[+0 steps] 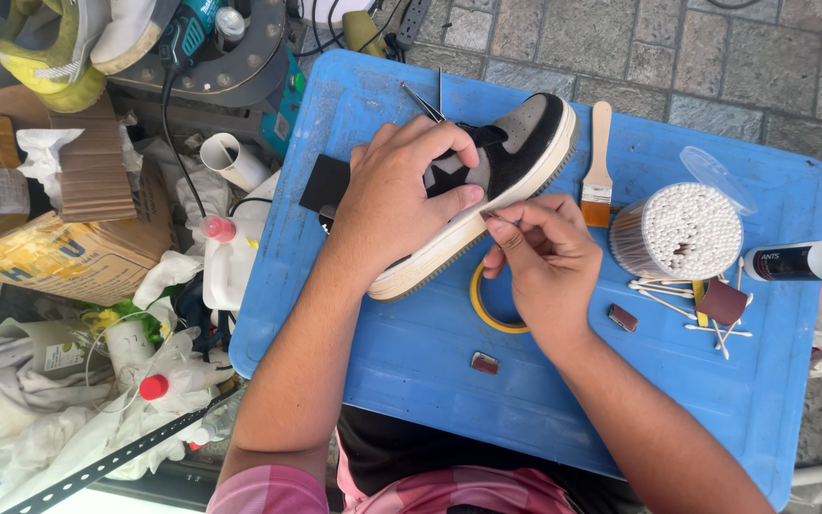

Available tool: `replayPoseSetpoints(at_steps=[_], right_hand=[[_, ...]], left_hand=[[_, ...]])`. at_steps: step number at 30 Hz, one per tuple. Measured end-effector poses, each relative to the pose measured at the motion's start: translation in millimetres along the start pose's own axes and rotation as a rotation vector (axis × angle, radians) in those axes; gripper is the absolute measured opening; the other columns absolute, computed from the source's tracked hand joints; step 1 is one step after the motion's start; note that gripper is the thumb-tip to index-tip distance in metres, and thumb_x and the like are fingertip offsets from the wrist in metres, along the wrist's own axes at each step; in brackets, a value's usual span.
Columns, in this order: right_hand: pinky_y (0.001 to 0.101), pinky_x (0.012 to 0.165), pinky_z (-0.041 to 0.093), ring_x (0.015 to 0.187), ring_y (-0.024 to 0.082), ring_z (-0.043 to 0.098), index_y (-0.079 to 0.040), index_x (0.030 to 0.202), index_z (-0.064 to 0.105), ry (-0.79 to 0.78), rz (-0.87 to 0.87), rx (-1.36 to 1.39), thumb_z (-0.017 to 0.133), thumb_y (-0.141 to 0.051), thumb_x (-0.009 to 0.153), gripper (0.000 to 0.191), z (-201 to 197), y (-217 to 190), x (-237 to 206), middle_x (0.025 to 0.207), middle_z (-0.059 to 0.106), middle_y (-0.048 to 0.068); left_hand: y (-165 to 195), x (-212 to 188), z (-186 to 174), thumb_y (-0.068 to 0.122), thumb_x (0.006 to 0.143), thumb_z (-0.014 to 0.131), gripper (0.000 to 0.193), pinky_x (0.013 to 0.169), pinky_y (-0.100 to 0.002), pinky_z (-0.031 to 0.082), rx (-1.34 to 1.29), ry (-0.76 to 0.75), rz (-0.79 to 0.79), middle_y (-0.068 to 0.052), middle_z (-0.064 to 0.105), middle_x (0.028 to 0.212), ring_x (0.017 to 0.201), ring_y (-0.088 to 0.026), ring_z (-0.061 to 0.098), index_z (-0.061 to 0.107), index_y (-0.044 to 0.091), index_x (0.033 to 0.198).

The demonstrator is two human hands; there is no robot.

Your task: The person sands the white midsole of a black and white sneaker using a small sanding block. They rotate the shoe to access different areas along the sole and then place the shoe on the blue work surface.

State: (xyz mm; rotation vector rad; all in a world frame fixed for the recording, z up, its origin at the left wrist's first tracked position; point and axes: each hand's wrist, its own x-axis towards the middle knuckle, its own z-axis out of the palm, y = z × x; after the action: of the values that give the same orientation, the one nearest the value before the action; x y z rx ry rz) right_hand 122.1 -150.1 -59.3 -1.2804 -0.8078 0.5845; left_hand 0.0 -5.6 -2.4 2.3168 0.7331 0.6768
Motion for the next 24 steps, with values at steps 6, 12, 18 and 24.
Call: replayPoseSetpoints(at_steps=[6,12,18,24], right_hand=[[0.0245,0.06,0.059,0.074,0.012,0.068,0.005,0.107,0.067,0.006,-0.07,-0.095,0.069,0.005,0.102,0.005,-1.4,-0.1,2.2,0.114,0.058,0.008],[0.0239,0.062,0.059,0.073,0.011,0.07,0.002,0.109,0.059,-0.064,0.007,-0.007,0.066,0.002,0.102,0.009,1.0,-3.4,0.1,0.105,0.067,0.009],[0.0224,0.061,0.06,0.075,0.012,0.074,0.004,0.101,0.061,-0.053,-0.067,-0.234,0.073,-0.001,0.099,0.013,0.9,-7.9,2.4,0.096,0.069,0.008],[0.0232,0.06,0.058,0.07,0.012,0.072,0.005,0.101,0.064,-0.019,0.008,-0.209,0.072,-0.002,0.102,0.01,-5.6,-9.2,7.9,0.089,0.07,0.008]], left_hand=[[-0.2,0.3,1.1,0.031,0.079,0.086,0.028,0.093,-0.043,0.039,0.007,-0.002,-0.01,0.006,0.067,0.099,0.101,-0.023,0.06,0.067,0.022,0.099],[1.0,-0.2,-0.1,0.03,0.079,0.086,0.028,0.091,-0.043,0.039,-0.002,-0.013,-0.015,0.006,0.066,0.099,0.101,-0.023,0.06,0.067,0.021,0.098],[3.0,-0.6,0.7,0.031,0.078,0.087,0.029,0.092,-0.043,0.039,0.014,-0.012,-0.021,0.007,0.066,0.098,0.1,-0.022,0.06,0.068,0.022,0.098],[1.9,-0.1,0.4,0.031,0.08,0.086,0.028,0.093,-0.043,0.039,0.006,-0.013,-0.017,0.006,0.067,0.098,0.1,-0.023,0.06,0.068,0.022,0.099]])
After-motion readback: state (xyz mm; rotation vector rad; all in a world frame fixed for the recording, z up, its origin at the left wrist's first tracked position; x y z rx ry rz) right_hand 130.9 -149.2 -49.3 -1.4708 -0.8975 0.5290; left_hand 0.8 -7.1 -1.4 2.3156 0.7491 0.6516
